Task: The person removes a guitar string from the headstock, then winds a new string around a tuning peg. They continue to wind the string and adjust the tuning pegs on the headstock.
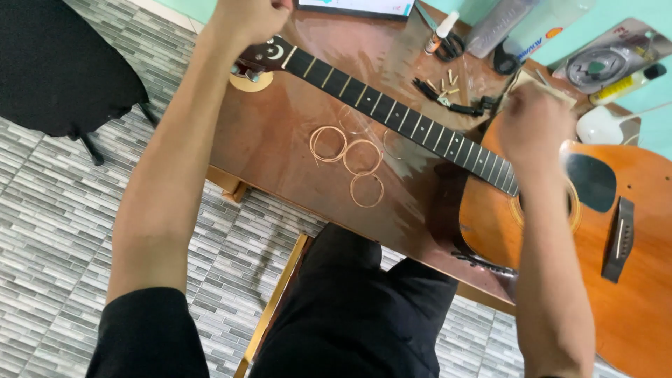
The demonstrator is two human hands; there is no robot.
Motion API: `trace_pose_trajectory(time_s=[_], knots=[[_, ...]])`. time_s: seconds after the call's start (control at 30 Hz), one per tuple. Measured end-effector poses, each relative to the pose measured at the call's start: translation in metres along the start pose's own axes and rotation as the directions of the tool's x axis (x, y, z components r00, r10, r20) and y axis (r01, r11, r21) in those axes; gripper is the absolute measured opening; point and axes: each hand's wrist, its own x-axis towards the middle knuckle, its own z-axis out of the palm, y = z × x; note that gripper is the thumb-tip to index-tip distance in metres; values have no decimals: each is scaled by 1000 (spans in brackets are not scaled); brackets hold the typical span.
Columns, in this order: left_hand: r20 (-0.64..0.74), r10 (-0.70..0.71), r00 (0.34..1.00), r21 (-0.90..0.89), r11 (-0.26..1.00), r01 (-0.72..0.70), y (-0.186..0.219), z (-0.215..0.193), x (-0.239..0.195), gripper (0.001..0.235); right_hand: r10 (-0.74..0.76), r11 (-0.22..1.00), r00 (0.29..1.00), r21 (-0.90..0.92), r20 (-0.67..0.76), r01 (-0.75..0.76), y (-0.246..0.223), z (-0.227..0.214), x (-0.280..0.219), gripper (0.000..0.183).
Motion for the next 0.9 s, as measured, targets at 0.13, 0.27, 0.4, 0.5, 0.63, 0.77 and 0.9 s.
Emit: trace_pose_trajectory(time_s=[0.13,0.27,0.4,0.5,0.63,0.77,0.9], knots=[[-53,150,987,-23,988,-151,10,4,-2,21,-189,929,980,313,-64,200,-143,1,59,39],[-101,173,980,71,983,-167,28,-2,-7,18,-329,768,937,609,114,196,-252,33,105,23],[-140,89,986,71,994,-80,29,-5,-4,20,-282,626,951,776,127,82,-316,93,147,26],[-167,83,982,2,996,-84,41,-22,-20,20,-264,643,961,758,85,109,-321,133,162,34],[-190,71,979,-143,985,-99,18,-16,-29,29,-339,726,936,661,99,193,-325,99,152,30],[-62,-149,987,-25,989,147,-4,0,-40,31,-344,670,939,700,-1,246,-321,95,145,20],[-82,-121,989,-44,992,117,-31,15,-39,14,-326,672,945,698,-20,247,-322,99,148,28]])
